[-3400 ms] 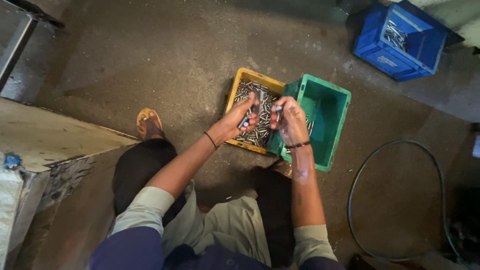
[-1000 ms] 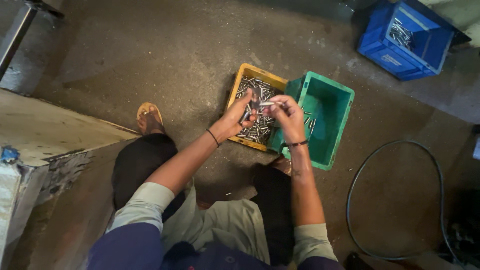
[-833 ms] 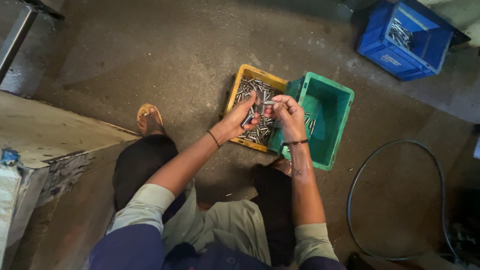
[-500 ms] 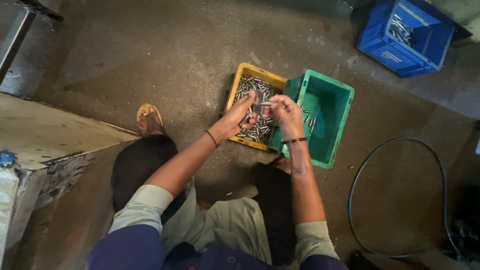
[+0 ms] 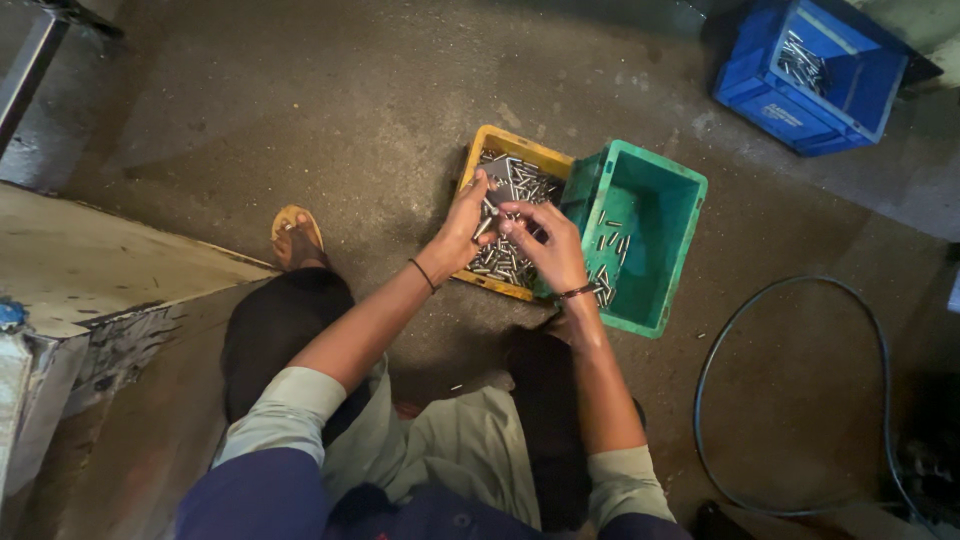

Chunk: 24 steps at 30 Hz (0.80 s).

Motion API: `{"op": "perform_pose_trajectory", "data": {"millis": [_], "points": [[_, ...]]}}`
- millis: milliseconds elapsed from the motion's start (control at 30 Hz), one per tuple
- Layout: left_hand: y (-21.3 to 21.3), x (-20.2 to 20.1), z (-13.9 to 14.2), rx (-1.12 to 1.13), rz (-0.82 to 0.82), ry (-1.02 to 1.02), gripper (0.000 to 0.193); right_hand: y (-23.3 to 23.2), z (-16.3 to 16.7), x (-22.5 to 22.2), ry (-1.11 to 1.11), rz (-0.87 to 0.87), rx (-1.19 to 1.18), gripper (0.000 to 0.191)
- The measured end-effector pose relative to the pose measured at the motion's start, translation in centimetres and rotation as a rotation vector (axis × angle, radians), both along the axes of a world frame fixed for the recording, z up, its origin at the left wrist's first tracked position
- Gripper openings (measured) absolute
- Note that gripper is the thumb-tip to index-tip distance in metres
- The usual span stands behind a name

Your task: The person sits on the floor and sorts small metal parts from a yellow bin into a green bin. They pick up handfuls of parts, separate them by hand, and place selected pieces into the green bin while discarding others back into the yellow bin.

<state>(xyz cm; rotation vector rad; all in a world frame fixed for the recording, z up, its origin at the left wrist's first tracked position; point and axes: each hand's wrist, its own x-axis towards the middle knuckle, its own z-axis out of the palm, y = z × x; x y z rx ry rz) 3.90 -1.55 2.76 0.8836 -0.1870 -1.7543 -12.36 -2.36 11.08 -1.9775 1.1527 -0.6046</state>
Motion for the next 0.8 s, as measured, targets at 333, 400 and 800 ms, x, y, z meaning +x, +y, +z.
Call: {"op": "perform_pose_trajectory", "data": {"millis": [333,400,800], "points": [[0.3,-0.2,0.0,-0.003,-0.018,-0.085,0.034,0.2,-2.7,1.2,0.131,-0.119,-0.095,0.018],[0.1,-0.2,0.2,0.009,0.004,-0.024,0.034,-0.2,-2.4,0.3,-0.075,-0.145,-0.046,0.012],[0.8,0.2,3.0,-0.019,-0.227,0.047,0.043,-1.7,-1.4,-1.8,-0.695,-0.238,0.677,0.021]]}}
